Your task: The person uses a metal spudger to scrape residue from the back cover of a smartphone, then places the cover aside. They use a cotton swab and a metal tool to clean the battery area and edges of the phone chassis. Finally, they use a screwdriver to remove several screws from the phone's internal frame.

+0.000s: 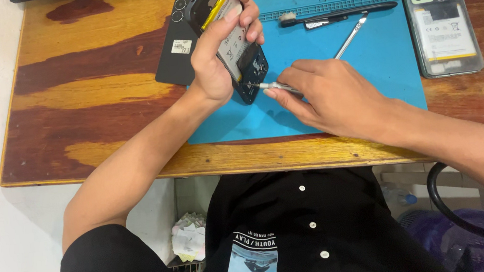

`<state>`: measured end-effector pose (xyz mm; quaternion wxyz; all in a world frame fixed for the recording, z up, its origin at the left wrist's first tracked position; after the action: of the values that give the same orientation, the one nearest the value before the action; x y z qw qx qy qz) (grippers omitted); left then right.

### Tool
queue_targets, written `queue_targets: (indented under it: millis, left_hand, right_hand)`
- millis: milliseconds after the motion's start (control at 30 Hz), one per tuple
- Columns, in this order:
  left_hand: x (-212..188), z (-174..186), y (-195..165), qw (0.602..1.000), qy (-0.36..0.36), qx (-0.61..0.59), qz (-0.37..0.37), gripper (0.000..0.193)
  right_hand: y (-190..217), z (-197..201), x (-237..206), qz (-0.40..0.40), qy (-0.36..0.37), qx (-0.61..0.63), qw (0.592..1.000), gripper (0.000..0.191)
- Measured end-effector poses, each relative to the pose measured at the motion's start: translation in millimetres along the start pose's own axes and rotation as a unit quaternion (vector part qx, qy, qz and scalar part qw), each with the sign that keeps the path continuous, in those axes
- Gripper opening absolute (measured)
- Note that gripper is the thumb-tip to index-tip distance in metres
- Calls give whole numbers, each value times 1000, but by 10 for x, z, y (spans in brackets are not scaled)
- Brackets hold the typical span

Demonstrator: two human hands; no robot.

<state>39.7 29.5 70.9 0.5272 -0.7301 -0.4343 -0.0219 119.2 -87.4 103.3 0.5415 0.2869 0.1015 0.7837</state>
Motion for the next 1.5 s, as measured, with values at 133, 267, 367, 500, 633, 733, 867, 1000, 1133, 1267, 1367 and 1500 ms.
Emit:
queue_targets:
  millis: [133,267,367,500,633,733,867,1000,1133,1267,1367,1500]
  left_hand:
    - [-26,-18,-8,1000,2,16,0,26]
    - [-48,-60,-18,999,20,28,-3,25]
    - [-44,-58,-20,999,18,27,-3,25]
    - [-46,-53,-28,999,15,35,2,26]
    - [-67,-79,-58,998,19,65,-9,28]
    - [-68,-98,-68,997,23,76,-18,30]
    - [-66,-97,-66,997,19,74,-18,30]
    - [-67,-111,-81,996,28,80,-22,30]
    - [-62,-107,-74,997,26,74,-16,28]
    - [-52,-107,-61,998,24,54,-15,27]
    - [-40,-97,-55,998,23,51,-14,27]
    - [-36,-83,-56,998,27,52,-14,26]
  right_hand:
    - [-24,-36,-4,-19,7,-13,1000,32]
    - [-20,-30,-14,-28,4,-4,1000,27]
    - [18,-7,-25,-16,1,4,1000,27]
    - [104,67,-45,25,-31,32,999,36]
    - [-5,-7,-36,-32,-5,-14,999,23]
    - [-20,-1,-49,-35,-7,2,999,27]
    - [36,64,-60,-4,-38,19,999,41]
    - [-83,-37,-26,-70,15,-28,997,20]
    - [-36,13,-33,-28,3,-4,1000,38]
    - [-54,4,-50,-24,6,7,1000,33]
    - [-86,-34,-33,-33,23,0,999,24]
    - [-214,-86,-34,-101,67,-5,993,50]
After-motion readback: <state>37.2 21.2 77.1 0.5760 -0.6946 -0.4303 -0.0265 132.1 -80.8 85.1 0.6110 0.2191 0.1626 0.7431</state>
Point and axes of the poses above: each hand's wrist, its own x-axis towards the middle knuckle, its own z-axis out of the back of the hand, y = z × x, the point moved 9 cm from there along x, towards the middle knuckle, and after that the axes turned 5 degrees about -z, right-handed, at the moved point
